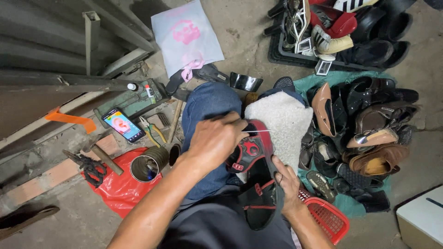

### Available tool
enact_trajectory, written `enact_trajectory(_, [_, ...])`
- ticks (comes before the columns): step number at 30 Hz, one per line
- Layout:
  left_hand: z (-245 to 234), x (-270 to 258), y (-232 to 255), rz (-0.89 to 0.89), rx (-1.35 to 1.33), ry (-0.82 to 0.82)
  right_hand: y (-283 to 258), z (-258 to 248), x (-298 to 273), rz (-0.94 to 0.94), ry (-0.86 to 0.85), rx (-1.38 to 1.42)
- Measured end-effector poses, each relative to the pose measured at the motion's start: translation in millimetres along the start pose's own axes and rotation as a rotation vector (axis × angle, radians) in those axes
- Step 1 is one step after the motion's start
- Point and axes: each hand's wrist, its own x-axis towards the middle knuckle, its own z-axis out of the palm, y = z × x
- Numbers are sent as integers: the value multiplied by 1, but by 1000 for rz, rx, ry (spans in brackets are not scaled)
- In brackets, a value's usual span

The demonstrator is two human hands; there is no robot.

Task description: Repairing a sandal by hand-stitching the sole using a cobbler awl and thread, then finishing the thread with a lighter.

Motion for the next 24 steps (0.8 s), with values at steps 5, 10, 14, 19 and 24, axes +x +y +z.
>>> enact_trajectory(5, [19,0,-2,110,-67,246,26,7,-50,220,72,215])
enact_trajectory(10, [17,-3,-1,157,-97,338,22,6,-36,143,105,321])
enact_trajectory(14, [11,-1,-1,110,-171,197,13,4,-17,108,102,300])
enact_trajectory(19, [-30,10,2,-41,-149,-232,16,-2,-30,117,29,148])
enact_trajectory(24, [-30,22,4,-27,-85,-361,13,-6,-27,56,22,52])
